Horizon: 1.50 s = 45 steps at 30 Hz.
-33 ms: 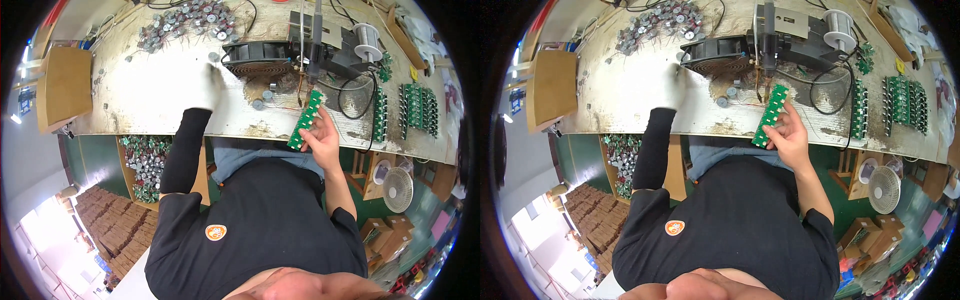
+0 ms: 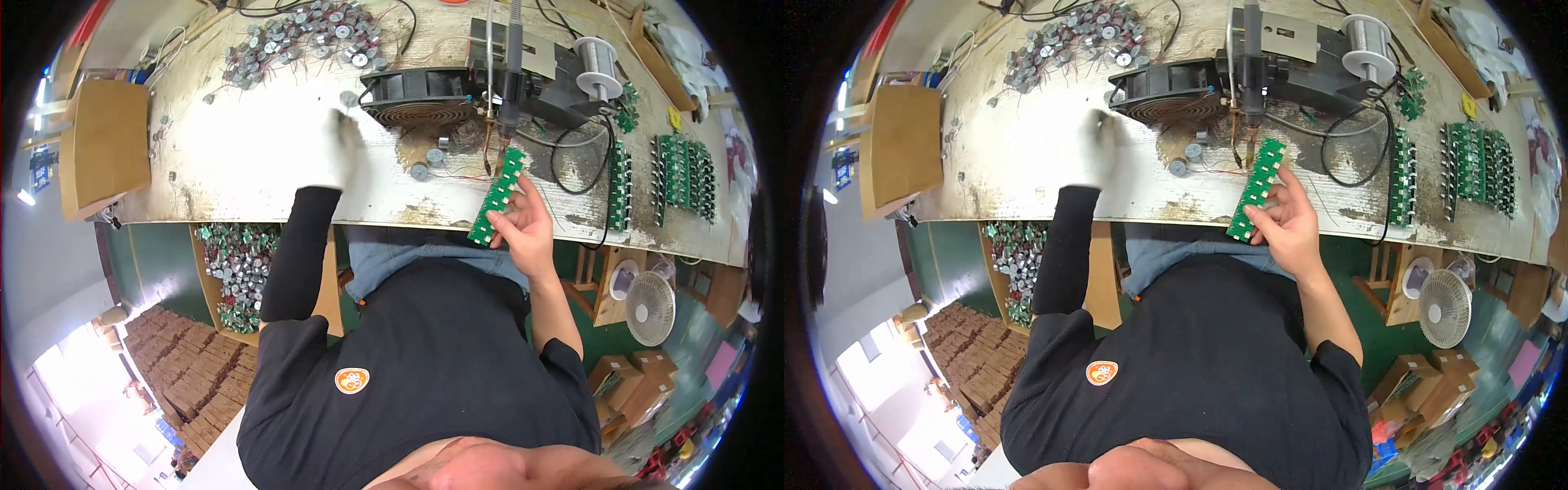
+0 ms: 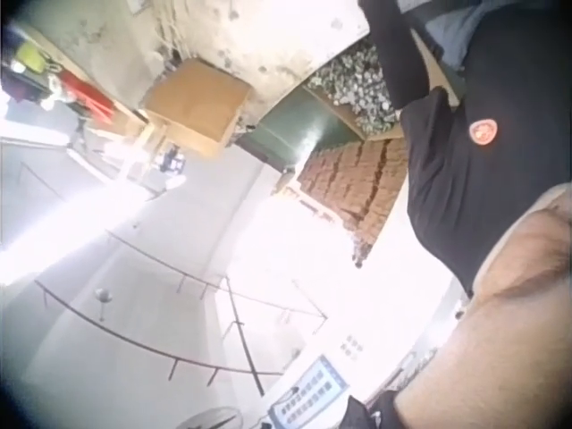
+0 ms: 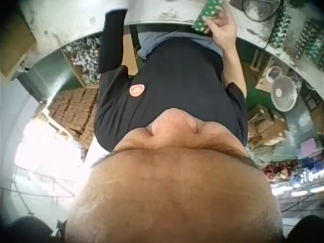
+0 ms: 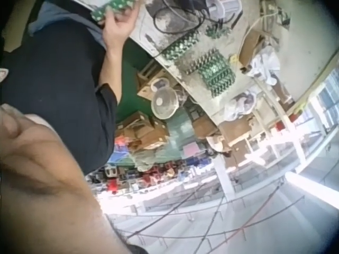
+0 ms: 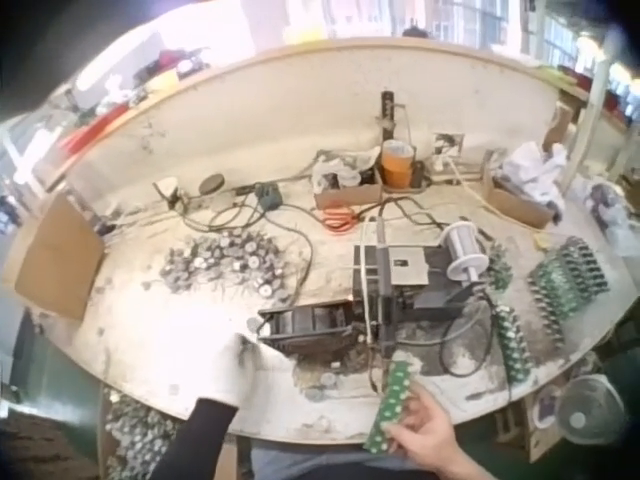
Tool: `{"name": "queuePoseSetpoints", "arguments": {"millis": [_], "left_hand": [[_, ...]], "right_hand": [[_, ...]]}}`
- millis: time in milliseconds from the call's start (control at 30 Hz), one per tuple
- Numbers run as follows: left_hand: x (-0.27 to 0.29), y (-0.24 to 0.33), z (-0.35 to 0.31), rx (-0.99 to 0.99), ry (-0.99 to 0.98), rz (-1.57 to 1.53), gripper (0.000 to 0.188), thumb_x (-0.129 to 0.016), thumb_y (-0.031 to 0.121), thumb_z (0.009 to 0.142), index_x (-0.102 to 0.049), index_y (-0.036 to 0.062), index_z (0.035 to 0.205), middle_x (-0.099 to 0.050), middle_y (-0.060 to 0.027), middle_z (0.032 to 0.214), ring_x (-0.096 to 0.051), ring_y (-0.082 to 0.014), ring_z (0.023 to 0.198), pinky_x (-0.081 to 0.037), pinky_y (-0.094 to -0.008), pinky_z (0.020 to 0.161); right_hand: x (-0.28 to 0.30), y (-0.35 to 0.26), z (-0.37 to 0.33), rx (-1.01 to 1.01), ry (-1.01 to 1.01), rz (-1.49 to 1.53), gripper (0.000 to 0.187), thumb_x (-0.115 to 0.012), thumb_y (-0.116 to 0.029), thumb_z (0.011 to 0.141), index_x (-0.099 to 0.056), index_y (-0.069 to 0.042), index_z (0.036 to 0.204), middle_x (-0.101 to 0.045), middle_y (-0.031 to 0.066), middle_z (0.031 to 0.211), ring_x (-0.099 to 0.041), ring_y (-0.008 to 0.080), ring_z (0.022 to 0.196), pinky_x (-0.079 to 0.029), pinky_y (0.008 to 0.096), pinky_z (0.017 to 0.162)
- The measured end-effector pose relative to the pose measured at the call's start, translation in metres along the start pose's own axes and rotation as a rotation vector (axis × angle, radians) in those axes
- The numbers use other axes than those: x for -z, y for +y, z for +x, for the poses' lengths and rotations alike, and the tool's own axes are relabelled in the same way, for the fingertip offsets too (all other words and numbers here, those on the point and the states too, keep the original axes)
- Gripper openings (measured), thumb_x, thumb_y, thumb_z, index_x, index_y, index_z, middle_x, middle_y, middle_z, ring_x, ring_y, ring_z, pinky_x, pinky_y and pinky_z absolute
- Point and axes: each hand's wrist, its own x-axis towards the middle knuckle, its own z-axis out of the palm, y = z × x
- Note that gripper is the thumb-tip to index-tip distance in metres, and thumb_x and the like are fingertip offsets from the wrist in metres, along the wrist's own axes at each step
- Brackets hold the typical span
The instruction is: The person picks up a circuit board and a motor, then solders the motor's wires to the board. They repeat this process, soldering wires from multiple motors onto the same circuit board one by one.
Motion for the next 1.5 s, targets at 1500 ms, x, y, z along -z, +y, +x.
{"name": "queuePoseSetpoints", "arguments": {"millis": [1500], "left_hand": [[-0.040, 0.133, -0.091, 0.500, -0.547, -0.785, 0.017, -0.060, 0.011, 0.088, -0.062, -0.0052, 0.091, -0.064, -0.0067, 0.081, -0.060, -0.0094, 0.073, -0.049, -0.0236, 0.065]], "right_hand": [[0.007, -0.012, -0.006, -0.049, -0.157, 0.075, 0.086, -0.062, 0.008, 0.082, -0.012, -0.010, 0.149, -0.059, 0.0143, 0.103, -0.065, 0.0175, 0.070, -0.054, 0.0267, 0.057]]}}
